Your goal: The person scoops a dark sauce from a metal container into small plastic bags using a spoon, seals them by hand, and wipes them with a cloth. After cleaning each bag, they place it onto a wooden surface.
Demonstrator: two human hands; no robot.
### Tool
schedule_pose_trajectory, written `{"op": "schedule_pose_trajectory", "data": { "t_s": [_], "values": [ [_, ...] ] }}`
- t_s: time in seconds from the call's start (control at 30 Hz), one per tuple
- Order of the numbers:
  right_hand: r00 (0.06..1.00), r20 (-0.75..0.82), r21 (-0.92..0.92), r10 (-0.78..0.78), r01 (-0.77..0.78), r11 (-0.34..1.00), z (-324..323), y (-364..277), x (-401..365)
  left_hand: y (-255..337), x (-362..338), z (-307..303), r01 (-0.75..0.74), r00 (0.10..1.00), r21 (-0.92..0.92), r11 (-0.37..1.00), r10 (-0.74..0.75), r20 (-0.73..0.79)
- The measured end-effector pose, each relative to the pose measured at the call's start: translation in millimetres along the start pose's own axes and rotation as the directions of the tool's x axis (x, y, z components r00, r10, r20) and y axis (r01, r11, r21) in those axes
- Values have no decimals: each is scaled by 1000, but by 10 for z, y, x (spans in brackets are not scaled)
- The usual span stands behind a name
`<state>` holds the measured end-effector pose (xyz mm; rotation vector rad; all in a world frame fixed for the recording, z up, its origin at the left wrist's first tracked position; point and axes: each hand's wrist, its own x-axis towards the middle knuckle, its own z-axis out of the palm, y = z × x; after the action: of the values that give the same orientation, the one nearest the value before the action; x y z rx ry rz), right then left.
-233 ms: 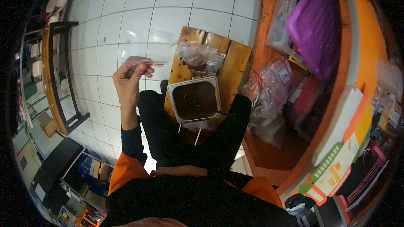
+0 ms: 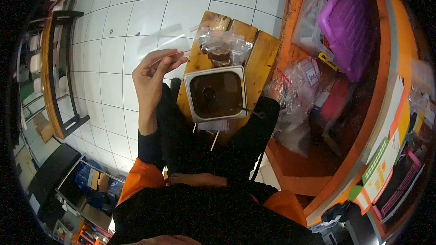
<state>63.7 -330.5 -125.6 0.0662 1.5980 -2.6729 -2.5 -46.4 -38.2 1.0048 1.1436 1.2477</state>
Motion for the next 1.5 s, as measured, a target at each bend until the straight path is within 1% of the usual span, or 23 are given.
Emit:
{"op": "schedule_pose_trajectory", "data": {
  "t_s": [0.17, 0.2, 0.23, 0.27, 0.33, 0.37, 0.4, 0.5, 0.6, 0.63, 0.77, 0.87, 0.93, 1.0, 1.03, 1.13, 1.17, 1.27, 1.33, 1.37, 1.4, 1.43, 1.5],
  "values": [
    [992, -118, -471, -51, -11, 882, -75, -341, -105, 129, -481, -91, -26, 999, 107, 994, 28, -20],
    [946, -249, -518, -206, 50, 854, -133, -488, -175, 193, -576, -95, -32, 999, 143, 989, 37, -31],
    [859, -364, -571, -360, 99, 815, -210, -669, -299, 238, -670, -106, -34, 998, 169, 985, 41, -39],
    [732, -456, -630, -506, 136, 765, -279, -871, -429, 273, -760, -122, -38, 998, 194, 980, 47, -43],
    [419, -792, -498, -443, -26, 867, -375, -1341, -692, 327, -925, -108, -33, 999, 235, 971, 40, -24],
    [248, -731, -680, -636, -174, 713, -503, -1463, -793, 342, -1013, -84, -23, 1000, 252, 967, 25, -5],
    [104, -581, -780, -807, -352, 517, -604, -1588, -872, 361, -1084, -48, -19, 1000, 270, 963, 16, 14],
    [37, -580, -769, -814, -355, 532, -569, -1941, -963, 404, -1243, 84, -77, 993, 247, 966, 51, 110],
    [209, -690, -724, -693, -205, 659, -430, -2016, -1071, 485, -1351, 169, -89, 980, 212, 973, 47, 194],
    [207, -745, -666, -634, -187, 722, -390, -2000, -1083, 492, -1376, 190, -83, 975, 201, 976, 37, 220],
    [269, -730, -681, -628, -211, 701, -326, -1964, -1204, 471, -1441, 165, -112, 925, 277, 954, -2, 379],
    [372, -697, -715, -613, -298, 633, -266, -1992, -1338, 572, -1509, 221, -186, 854, 289, 939, 9, 520],
    [341, -628, -777, -700, -324, 539, -304, -1887, -1414, 504, -1504, 228, -382, 722, 304, 873, 76, 688],
    [311, -576, -802, -756, -394, 449, -284, -1893, -1435, 574, -1556, 331, -408, 714, 294, 864, 102, 692],
    [223, -565, -789, -794, -429, 440, -256, -1894, -1417, 559, -1542, 379, -405, 729, 341, 848, 75, 681],
    [77, -310, -654, -947, -740, 154, -342, -1792, -1421, 295, -1490, 531, -644, 744, 505, 575, 314, 590],
    [-1, -314, -563, -949, -805, 187, -372, -1782, -1472, 279, -1469, 550, -631, 770, 580, 516, 323, 550],
    [-68, -351, -467, -934, -852, 237, -390, -1705, -1509, 291, -1495, 573, -665, 747, 649, 371, 293, 597],
    [-87, -582, -587, -809, -644, 491, -348, -1677, -1514, 368, -1495, 609, -770, 638, 542, 337, 424, 643],
    [-62, -710, -585, -702, -504, 636, -299, -1696, -1490, 398, -1498, 607, -813, 581, 491, 313, 480, 657],
    [-8, -813, -543, -583, -352, 762, -246, -1731, -1456, 408, -1493, 598, -852, 521, 440, 283, 534, 666],
    [-26, -907, -376, -421, -400, 836, -197, -1825, -1428, 319, -1460, 601, -850, 523, 460, 258, 525, 672],
    [-120, -715, -543, -689, -524, 656, -230, -1818, -1353, 157, -1370, 557, -795, 605, 529, 298, 464, 647]
  ]
}}
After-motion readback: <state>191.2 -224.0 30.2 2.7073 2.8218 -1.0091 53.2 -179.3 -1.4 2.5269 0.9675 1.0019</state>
